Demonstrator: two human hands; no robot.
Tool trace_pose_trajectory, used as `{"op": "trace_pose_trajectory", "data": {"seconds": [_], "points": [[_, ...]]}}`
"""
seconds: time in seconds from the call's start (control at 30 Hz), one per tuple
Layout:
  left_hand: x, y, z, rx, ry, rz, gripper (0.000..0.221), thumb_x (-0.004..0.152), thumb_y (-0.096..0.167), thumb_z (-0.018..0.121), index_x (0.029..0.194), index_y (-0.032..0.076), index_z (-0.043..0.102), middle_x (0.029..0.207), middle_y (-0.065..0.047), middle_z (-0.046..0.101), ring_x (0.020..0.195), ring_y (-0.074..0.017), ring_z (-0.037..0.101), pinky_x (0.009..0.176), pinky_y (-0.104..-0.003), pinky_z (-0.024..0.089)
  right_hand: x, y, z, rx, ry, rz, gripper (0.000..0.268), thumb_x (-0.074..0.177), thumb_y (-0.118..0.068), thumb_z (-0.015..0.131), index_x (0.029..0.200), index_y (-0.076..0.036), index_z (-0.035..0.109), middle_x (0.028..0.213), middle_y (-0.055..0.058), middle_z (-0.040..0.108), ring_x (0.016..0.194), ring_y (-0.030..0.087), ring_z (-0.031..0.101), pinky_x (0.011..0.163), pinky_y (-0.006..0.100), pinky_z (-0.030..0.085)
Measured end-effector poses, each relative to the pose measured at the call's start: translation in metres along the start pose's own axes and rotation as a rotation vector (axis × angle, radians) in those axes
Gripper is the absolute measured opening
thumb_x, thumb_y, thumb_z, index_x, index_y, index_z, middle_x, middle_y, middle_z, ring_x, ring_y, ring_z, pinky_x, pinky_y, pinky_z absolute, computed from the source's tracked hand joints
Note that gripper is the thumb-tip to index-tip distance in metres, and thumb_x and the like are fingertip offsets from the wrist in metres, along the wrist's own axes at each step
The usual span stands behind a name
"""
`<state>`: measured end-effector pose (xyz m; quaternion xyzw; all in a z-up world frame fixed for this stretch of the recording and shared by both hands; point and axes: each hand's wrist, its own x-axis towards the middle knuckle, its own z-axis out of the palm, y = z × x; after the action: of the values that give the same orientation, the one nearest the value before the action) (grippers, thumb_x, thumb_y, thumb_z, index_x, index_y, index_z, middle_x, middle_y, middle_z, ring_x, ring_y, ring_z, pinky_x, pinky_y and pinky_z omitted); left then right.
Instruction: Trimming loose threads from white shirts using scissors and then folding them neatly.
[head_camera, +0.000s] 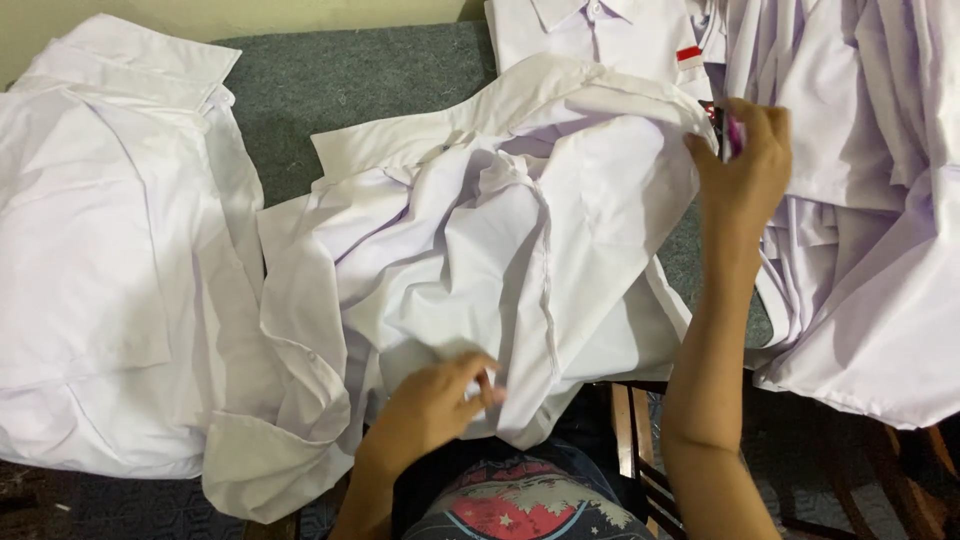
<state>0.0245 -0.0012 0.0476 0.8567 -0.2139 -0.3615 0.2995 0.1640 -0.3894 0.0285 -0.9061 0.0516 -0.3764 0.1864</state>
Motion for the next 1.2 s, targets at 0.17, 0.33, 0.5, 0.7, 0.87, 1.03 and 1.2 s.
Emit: {"op": "trace_pose_trajectory", "data": {"seconds": [0.17,0.33,0.5,0.7,0.87,1.03,1.2], "points": [[0.033,-0.015,0.001,-0.011,0.322,0.238,0.033,0.105,0.031,0.048,0.128,0.011,0.058,0.120,-0.006,0.068,0.090,-0.0238,0.072,0.069,-0.040,0.060,-0.034,-0.035,-0.025,0.290,0.067,0.071,0.029,0.096,-0.002,0.091,0.114,0.002,0.068,0.101,0.016,0.060,0.094,0.031,0.064,0.087,0.042,0.051],[0.074,-0.002,0.026,-0.107,0.468,0.361,0.037,0.104,0.023,0.053,0.138,0.008,0.055,0.118,-0.017,0.067,0.096,-0.0374,0.072,0.074,-0.049,0.060,-0.072,-0.101,-0.019,0.485,-0.167,0.168,0.004,0.095,0.000,0.076,0.097,-0.001,0.073,0.074,0.014,0.072,0.078,0.031,0.072,0.080,0.039,0.053],[0.098,0.013,0.065,0.107,0.536,0.680,0.039,0.096,0.017,0.062,0.133,0.007,0.065,0.116,-0.013,0.066,0.104,-0.0348,0.068,0.082,-0.042,0.057,-0.080,-0.128,-0.003,0.330,-0.449,0.273,0.030,0.085,-0.035,0.087,0.106,-0.016,0.076,0.092,0.007,0.077,0.088,0.033,0.074,0.076,0.045,0.058],[0.039,0.008,0.009,-0.062,0.421,0.518,0.033,0.095,0.015,0.058,0.126,0.006,0.067,0.131,-0.017,0.064,0.113,-0.0437,0.067,0.087,-0.055,0.057,-0.073,-0.089,-0.010,0.252,-0.280,0.217,0.013,0.096,-0.016,0.084,0.103,-0.008,0.075,0.086,0.015,0.074,0.070,0.038,0.068,0.065,0.040,0.052],[0.017,-0.047,-0.035,0.313,1.069,0.310,0.039,0.084,0.019,0.075,0.123,0.018,0.067,0.125,-0.008,0.063,0.119,-0.0330,0.061,0.097,-0.049,0.047,-0.062,-0.061,-0.012,0.251,-0.164,0.130,0.014,0.105,-0.009,0.082,0.107,0.002,0.072,0.086,0.020,0.070,0.071,0.034,0.063,0.068,0.041,0.048],[-0.008,-0.090,-0.047,0.238,1.030,-0.363,0.086,0.089,0.063,0.061,0.152,0.013,0.031,0.156,-0.019,0.029,0.144,-0.0416,0.028,0.098,-0.072,0.033,-0.038,-0.042,-0.016,0.379,-0.053,0.068,0.013,0.101,0.015,0.067,0.110,0.006,0.071,0.105,0.017,0.076,0.099,0.025,0.072,0.082,0.034,0.054],[-0.034,-0.089,-0.068,-0.049,0.940,-0.325,0.038,0.104,0.037,0.047,0.122,0.008,0.065,0.122,-0.007,0.068,0.111,-0.0300,0.061,0.088,-0.049,0.048,-0.033,0.007,0.005,0.226,0.065,0.129,0.011,0.108,0.001,0.079,0.098,-0.001,0.073,0.087,0.006,0.063,0.076,0.017,0.050,0.067,0.038,0.042]]}}
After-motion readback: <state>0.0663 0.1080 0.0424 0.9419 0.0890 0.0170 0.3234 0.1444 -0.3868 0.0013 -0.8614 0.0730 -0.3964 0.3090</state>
